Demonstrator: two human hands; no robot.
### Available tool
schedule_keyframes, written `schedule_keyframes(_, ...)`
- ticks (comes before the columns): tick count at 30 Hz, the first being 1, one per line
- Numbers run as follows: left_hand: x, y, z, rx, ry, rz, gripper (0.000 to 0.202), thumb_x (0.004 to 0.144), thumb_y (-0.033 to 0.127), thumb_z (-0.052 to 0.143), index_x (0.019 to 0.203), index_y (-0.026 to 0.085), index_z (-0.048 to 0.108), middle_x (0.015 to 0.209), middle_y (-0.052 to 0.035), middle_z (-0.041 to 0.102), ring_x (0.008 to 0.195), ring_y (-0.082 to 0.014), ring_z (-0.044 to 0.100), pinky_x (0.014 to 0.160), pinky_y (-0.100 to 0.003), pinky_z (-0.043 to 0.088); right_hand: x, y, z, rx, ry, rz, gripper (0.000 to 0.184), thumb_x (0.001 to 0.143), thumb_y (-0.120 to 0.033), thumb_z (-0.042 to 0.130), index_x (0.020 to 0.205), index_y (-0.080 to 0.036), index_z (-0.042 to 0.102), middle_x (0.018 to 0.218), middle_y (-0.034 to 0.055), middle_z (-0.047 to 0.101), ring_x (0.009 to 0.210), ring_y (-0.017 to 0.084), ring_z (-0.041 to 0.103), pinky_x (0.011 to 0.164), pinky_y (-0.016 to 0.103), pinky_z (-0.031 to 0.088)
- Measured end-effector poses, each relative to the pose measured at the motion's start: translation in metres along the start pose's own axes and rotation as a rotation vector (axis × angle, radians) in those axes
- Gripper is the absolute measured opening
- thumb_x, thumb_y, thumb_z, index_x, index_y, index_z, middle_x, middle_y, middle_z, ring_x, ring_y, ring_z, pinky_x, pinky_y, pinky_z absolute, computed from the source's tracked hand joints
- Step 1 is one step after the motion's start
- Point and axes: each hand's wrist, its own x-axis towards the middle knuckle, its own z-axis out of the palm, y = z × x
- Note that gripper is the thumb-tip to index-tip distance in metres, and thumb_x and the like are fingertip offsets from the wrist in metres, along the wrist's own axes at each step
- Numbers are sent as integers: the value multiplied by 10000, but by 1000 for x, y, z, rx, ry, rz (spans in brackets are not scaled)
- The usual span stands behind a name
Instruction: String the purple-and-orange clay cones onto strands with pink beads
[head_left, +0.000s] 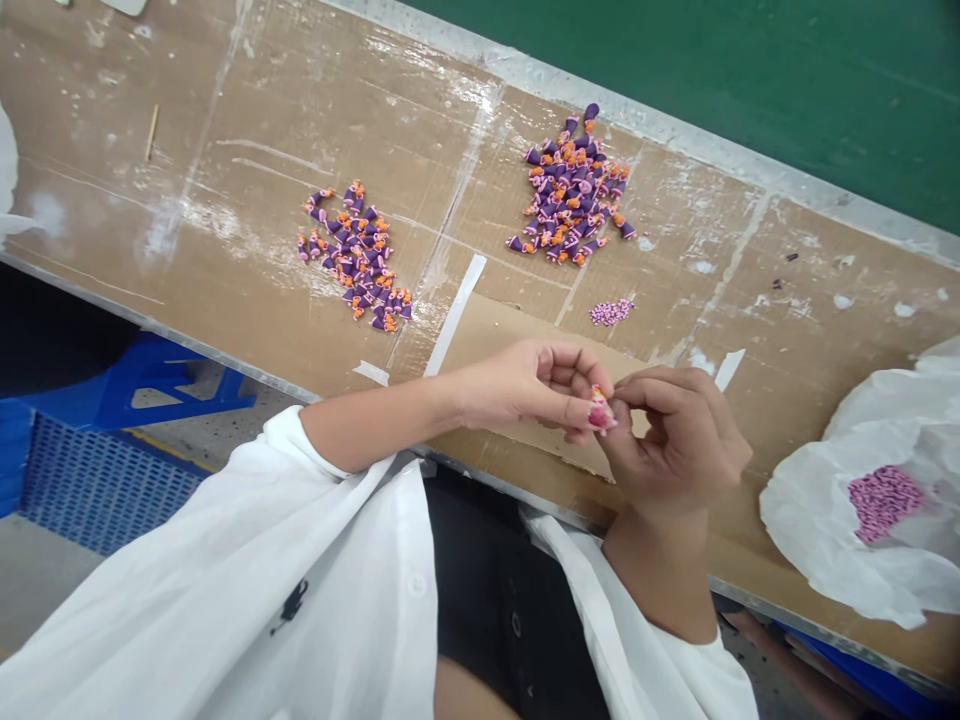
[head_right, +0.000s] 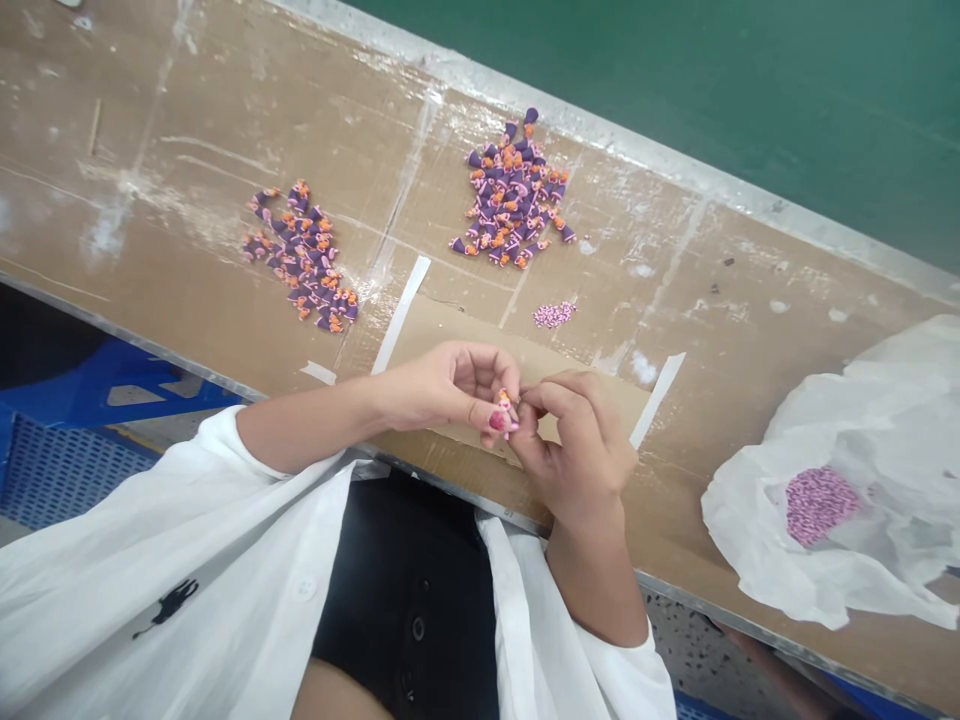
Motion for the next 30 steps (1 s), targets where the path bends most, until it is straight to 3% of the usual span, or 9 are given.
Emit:
schedule_keyframes(4,-3,-3,8,-51,41,91,513,646,415,956,860,138,582,742,36,699,651,-61,679,689,-229,568,-1,12,0,76,175,-7,208,827,-53,690,877,-241,617,751,-18,621,629,164,660,561,348,584)
schedule_keyframes(8,-4,1,4,-110,110,129,479,681,379,946,900,148,587,748,56,684,670,-50,676,729,-213,556,0,15,3,113,335,34,117,865,-136,659,820,-237,619,678,-48,555,548,148,615,556,380,631)
schedule_keyframes(13,-4,7,2,-213,90,130,430,689,315,949,876,151,598,735,56,674,659,-45,664,709,-185,553,-3,12,8,109,436,118,203,867,-110,690,1004,-257,720,846,-14,621,640,152,667,596,385,657)
schedule_keyframes(15,-5,16,0,-223,150,178,373,712,255,933,880,156,615,749,54,670,671,-47,661,702,-179,560,-5,15,9,89,465,120,240,890,-100,660,1036,-272,741,857,-9,638,634,151,669,576,369,636)
schedule_keyframes(18,-8,39,-6,-243,370,322,151,862,131,782,906,165,642,770,65,641,677,-24,647,710,-148,556,-8,22,8,57,495,147,206,887,-105,620,927,-264,745,764,-22,642,581,147,635,527,329,545)
schedule_keyframes(20,-9,56,-12,-279,548,438,79,961,101,640,970,176,664,816,65,632,710,-4,655,738,-114,544,-10,25,7,71,463,205,191,876,-122,585,812,-251,711,655,-36,603,534,144,590,503,305,464)
schedule_keyframes(23,-11,76,-20,-344,720,552,199,1038,131,516,1139,201,672,925,50,653,784,9,681,785,-81,533,-8,26,4,79,296,348,228,914,-181,527,741,-237,664,568,-45,538,478,128,509,482,281,384)
schedule_keyframes(27,-13,84,-23,-414,747,580,260,1072,154,440,1246,187,631,918,45,654,653,35,623,726,-64,525,11,29,-5,-88,-107,358,418,1023,-384,474,665,-224,619,529,-26,500,483,119,472,507,280,340)
schedule_keyframes(30,-16,86,-20,-459,690,578,231,1076,126,410,1134,155,632,812,65,604,566,46,557,657,-52,496,28,37,-11,-252,-164,262,475,1040,-459,469,635,-227,558,500,-29,444,471,118,419,516,292,307)
